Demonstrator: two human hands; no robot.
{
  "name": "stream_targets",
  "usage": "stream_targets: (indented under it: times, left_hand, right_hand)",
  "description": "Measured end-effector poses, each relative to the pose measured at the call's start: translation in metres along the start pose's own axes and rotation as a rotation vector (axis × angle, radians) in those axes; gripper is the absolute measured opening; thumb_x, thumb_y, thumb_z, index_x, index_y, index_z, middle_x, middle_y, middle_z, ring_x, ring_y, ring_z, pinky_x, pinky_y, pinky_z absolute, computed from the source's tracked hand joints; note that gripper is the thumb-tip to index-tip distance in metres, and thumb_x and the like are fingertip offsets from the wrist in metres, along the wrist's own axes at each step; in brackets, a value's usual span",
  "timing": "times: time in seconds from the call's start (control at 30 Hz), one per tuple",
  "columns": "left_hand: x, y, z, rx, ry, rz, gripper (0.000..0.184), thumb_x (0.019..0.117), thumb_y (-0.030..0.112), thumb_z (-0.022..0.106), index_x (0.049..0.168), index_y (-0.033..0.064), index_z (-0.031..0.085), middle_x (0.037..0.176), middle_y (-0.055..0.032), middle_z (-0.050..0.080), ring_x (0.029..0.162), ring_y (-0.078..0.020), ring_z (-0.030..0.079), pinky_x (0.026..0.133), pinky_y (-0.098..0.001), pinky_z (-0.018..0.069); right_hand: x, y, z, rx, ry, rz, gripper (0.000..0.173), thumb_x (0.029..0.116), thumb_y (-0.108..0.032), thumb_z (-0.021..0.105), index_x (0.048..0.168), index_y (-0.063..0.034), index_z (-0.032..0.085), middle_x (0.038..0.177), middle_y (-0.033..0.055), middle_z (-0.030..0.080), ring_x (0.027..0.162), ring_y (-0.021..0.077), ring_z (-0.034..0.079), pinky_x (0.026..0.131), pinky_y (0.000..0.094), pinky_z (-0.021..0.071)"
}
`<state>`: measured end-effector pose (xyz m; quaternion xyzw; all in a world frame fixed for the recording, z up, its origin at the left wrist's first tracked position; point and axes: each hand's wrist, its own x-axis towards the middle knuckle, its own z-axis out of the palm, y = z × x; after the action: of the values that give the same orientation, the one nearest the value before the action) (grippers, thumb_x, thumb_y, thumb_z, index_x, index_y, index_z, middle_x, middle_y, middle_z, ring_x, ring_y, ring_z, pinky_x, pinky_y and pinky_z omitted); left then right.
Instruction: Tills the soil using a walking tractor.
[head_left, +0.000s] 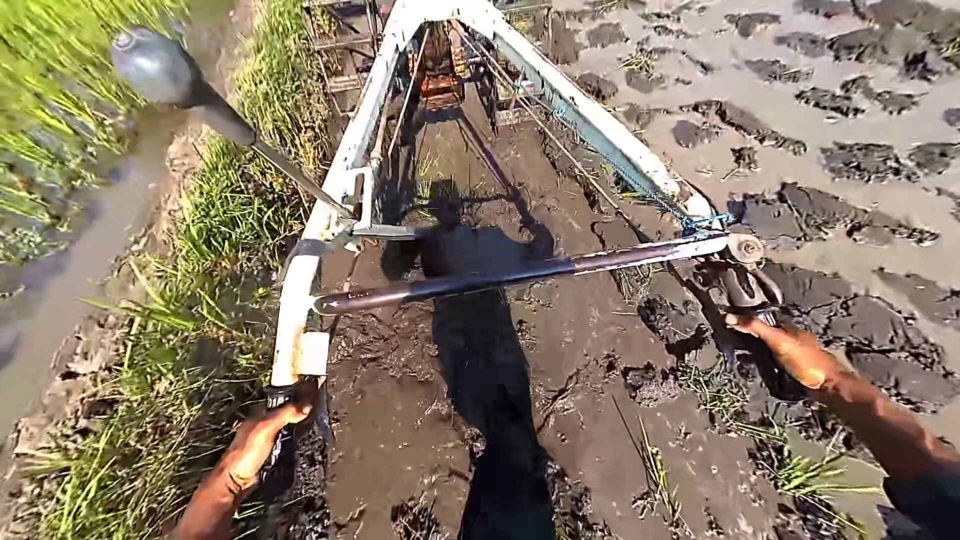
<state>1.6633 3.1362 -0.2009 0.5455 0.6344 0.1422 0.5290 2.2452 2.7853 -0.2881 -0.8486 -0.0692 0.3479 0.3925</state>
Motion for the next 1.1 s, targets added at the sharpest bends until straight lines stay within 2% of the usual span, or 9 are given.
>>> stream_targets:
  times: [0.17,0.27,0.4,0.5,0.57,0.7,0.83,0.93,1.1]
  left_hand:
    - [0.043,0.080,0.051,0.098,0.120,-0.071,0.038,0.0963,0.005,0.062,0.130,-0.0106,0.053,0.109,-0.0170,0.065,0.093,-0.0159,0.063,0.086,-0.0357,0.0540]
    - [0.082,0.119,0.070,0.104,0.110,-0.090,0.040,0.0923,0.006,0.071,0.127,-0.0063,0.057,0.103,-0.0147,0.065,0.084,-0.0166,0.063,0.078,-0.0364,0.0544]
    - [0.135,0.172,0.083,0.017,0.094,-0.105,0.048,0.0977,0.012,0.067,0.140,-0.0030,0.049,0.118,-0.0189,0.065,0.096,-0.0230,0.066,0.084,-0.0411,0.0565]
    - [0.182,0.208,0.055,0.294,0.225,0.009,0.048,0.0979,0.018,0.069,0.137,-0.0047,0.053,0.119,-0.0222,0.065,0.103,-0.0276,0.066,0.091,-0.0471,0.0543]
    - [0.223,0.217,0.018,0.551,0.344,0.064,0.055,0.0948,0.026,0.073,0.136,-0.0073,0.056,0.125,-0.0317,0.063,0.119,-0.0440,0.061,0.103,-0.0619,0.0454]
    - [0.312,0.224,-0.067,0.755,0.471,0.104,0.054,0.0939,0.033,0.073,0.130,-0.0046,0.061,0.121,-0.0387,0.062,0.118,-0.0575,0.058,0.097,-0.0757,0.0415]
    - [0.390,0.229,-0.137,0.620,0.413,0.106,0.056,0.0936,0.027,0.075,0.136,-0.0058,0.057,0.124,-0.0357,0.062,0.113,-0.0491,0.062,0.098,-0.0681,0.0451]
    - [0.432,0.260,-0.133,0.387,0.242,0.022,0.045,0.0964,0.019,0.069,0.135,-0.0007,0.056,0.117,-0.0195,0.064,0.093,-0.0237,0.063,0.083,-0.0474,0.0534]
    - [0.505,0.290,-0.117,0.033,-0.274,0.020,0.045,0.0848,0.033,0.054,0.126,0.0154,0.056,0.114,0.0044,0.070,0.103,-0.0094,0.068,0.083,-0.0336,0.0598]
  right_hand:
    - [0.074,-0.070,-0.004,0.033,0.029,-0.035,0.042,0.1034,-0.024,0.050,0.130,0.0079,0.052,0.109,0.0166,0.063,0.089,0.0154,0.062,0.081,0.0363,0.0525]
    - [0.122,-0.116,-0.010,0.006,0.040,-0.048,0.042,0.1039,-0.025,0.051,0.128,0.0081,0.054,0.103,0.0167,0.063,0.083,0.0169,0.061,0.077,0.0390,0.0525]
    - [0.192,-0.177,-0.015,-0.145,0.088,-0.108,0.047,0.1012,-0.037,0.058,0.126,0.0024,0.057,0.090,0.0111,0.061,0.071,0.0148,0.058,0.068,0.0377,0.0517]
    - [0.187,-0.239,0.016,-0.216,0.072,-0.073,0.059,0.1004,-0.042,0.061,0.130,0.0080,0.057,0.119,0.0303,0.061,0.104,0.0358,0.059,0.096,0.0578,0.0438]
    - [0.175,-0.267,0.057,-0.212,0.050,-0.070,0.057,0.1001,-0.045,0.061,0.127,0.0049,0.059,0.114,0.0264,0.062,0.096,0.0324,0.059,0.090,0.0554,0.0454]
    - [0.147,-0.317,0.147,-0.061,-0.162,-0.031,0.047,0.1047,-0.039,0.056,0.133,-0.0013,0.055,0.100,0.0116,0.063,0.078,0.0172,0.061,0.076,0.0389,0.0529]
    - [0.168,-0.330,0.221,0.078,-0.463,-0.099,0.040,0.1006,-0.027,0.056,0.131,-0.0011,0.053,0.097,0.0054,0.061,0.080,0.0121,0.060,0.076,0.0334,0.0527]
    - [0.202,-0.346,0.234,0.088,-0.349,-0.070,0.043,0.0984,-0.028,0.060,0.133,-0.0019,0.054,0.101,0.0080,0.064,0.084,0.0146,0.063,0.077,0.0358,0.0540]
    - [0.284,-0.393,0.216,0.094,-0.138,0.064,0.035,0.1002,-0.025,0.060,0.126,-0.0020,0.056,0.096,0.0067,0.064,0.079,0.0133,0.063,0.070,0.0333,0.0539]
